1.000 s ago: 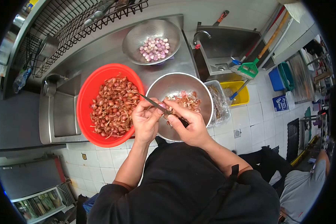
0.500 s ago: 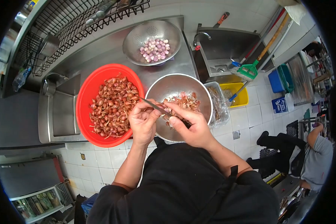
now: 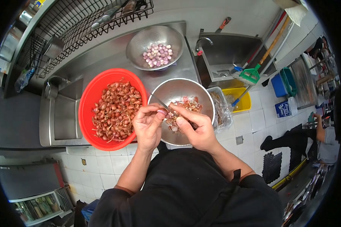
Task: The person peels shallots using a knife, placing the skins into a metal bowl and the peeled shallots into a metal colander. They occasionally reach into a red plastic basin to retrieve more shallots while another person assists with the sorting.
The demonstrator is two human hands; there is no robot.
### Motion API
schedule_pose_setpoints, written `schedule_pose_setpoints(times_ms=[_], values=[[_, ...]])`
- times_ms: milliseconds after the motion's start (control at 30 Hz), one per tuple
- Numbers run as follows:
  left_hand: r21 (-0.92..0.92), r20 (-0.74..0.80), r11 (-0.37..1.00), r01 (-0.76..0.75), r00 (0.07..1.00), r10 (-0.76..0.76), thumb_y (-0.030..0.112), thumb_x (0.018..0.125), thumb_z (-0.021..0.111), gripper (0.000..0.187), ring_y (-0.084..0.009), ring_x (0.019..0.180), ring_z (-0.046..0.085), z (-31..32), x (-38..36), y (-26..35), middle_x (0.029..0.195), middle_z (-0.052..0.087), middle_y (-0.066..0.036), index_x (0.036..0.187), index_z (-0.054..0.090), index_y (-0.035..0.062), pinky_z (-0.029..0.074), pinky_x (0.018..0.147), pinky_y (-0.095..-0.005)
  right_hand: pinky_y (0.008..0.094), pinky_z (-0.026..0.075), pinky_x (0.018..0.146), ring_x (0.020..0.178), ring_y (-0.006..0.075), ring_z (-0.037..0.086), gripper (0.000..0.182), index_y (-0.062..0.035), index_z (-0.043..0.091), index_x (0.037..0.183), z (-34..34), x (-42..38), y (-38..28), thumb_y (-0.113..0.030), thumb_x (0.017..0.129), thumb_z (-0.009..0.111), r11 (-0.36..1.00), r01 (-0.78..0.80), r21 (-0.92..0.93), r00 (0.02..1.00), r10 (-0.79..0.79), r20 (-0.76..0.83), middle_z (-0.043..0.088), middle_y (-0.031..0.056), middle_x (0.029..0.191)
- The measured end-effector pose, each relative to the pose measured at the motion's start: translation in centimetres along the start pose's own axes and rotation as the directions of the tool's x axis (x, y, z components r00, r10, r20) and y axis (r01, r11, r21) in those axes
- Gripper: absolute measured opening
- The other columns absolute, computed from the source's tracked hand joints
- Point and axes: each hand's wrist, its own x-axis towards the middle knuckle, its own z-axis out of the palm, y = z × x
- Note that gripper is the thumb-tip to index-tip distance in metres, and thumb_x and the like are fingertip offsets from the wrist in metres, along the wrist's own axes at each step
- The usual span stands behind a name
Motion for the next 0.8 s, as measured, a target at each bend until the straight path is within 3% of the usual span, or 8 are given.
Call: schedule_pose_setpoints(times_ms=[267,400,467,600,700,767,800], values=[[0.080,-0.005,0.993,-0.088,0.996,0.089,-0.011,0.087,0.064,0.017,-0.0163,0.092,0.064,0.9,-0.2,0.3,0.101,0.064,-0.012,0.100,0.058,-0.0008,0.054,0.082,-0.0295,0.0316,0.047,0.098,0.112,0.0230,0.064,0.032,0.0061,0.062,0.123,0.3,-0.1,-0.3,-0.004,0.093,0.059,0.990,0.070,-0.122,0.996,-0.062,0.065,0.067,0.0185,0.118],[0.073,0.003,0.994,-0.083,0.997,0.083,-0.010,0.088,0.064,0.017,-0.0170,0.091,0.064,0.2,-0.2,-0.1,0.103,0.065,-0.013,0.103,0.059,-0.0013,0.054,0.081,-0.0299,0.0311,0.048,0.095,0.109,0.0210,0.065,0.031,0.0056,0.062,0.123,0.3,-0.2,0.3,-0.005,0.094,0.059,0.994,0.077,-0.082,0.996,-0.073,0.044,0.068,0.0177,0.116],[-0.102,0.037,0.992,0.070,0.997,-0.067,-0.008,0.090,0.063,0.020,-0.0182,0.094,0.065,0.2,0.1,0.4,0.108,0.065,-0.015,0.109,0.059,-0.0020,0.055,0.082,-0.0300,0.0309,0.049,0.093,0.107,0.0189,0.065,0.031,0.0046,0.062,0.124,0.2,-0.4,0.4,-0.007,0.095,0.059,0.999,-0.002,0.032,1.000,0.002,-0.005,0.069,0.0166,0.116],[-0.158,0.050,0.976,0.149,0.989,-0.143,-0.006,0.091,0.062,0.023,-0.0195,0.097,0.066,0.0,0.3,1.0,0.111,0.066,-0.015,0.113,0.059,-0.0028,0.055,0.083,-0.0305,0.0298,0.049,0.093,0.107,0.0170,0.064,0.032,0.0032,0.062,0.126,-0.5,0.1,0.3,-0.008,0.096,0.059,0.996,-0.067,0.058,0.997,0.069,-0.025,0.069,0.0149,0.116],[-0.043,0.057,0.992,0.122,0.991,-0.120,-0.007,0.090,0.062,0.024,-0.0195,0.100,0.065,-0.5,0.2,1.1,0.112,0.066,-0.015,0.114,0.058,-0.0035,0.055,0.087,-0.0320,0.0293,0.049,0.092,0.106,0.0178,0.065,0.034,0.0021,0.061,0.127,-0.7,0.3,-0.5,-0.007,0.095,0.059,0.994,-0.111,0.017,0.993,0.111,0.036,0.069,0.0144,0.114],[0.092,0.047,0.995,0.026,0.998,-0.030,-0.009,0.090,0.062,0.027,-0.0195,0.102,0.065,-0.6,0.1,0.9,0.112,0.065,-0.016,0.116,0.058,-0.0043,0.055,0.090,-0.0332,0.0304,0.049,0.090,0.102,0.0190,0.067,0.036,0.0009,0.059,0.129,-0.5,0.3,-0.7,-0.005,0.093,0.060,0.993,0.061,-0.103,0.996,-0.055,0.066,0.070,0.0156,0.112],[0.091,0.047,0.995,0.029,0.998,-0.033,-0.009,0.090,0.062,0.027,-0.0195,0.102,0.065,-0.5,0.1,1.0,0.112,0.065,-0.016,0.116,0.058,-0.0043,0.055,0.090,-0.0332,0.0304,0.049,0.090,0.102,0.0190,0.067,0.036,0.0009,0.059,0.129,-0.4,0.3,-0.8,-0.005,0.093,0.060,0.993,0.059,-0.103,0.997,-0.053,0.063,0.070,0.0156,0.112]])
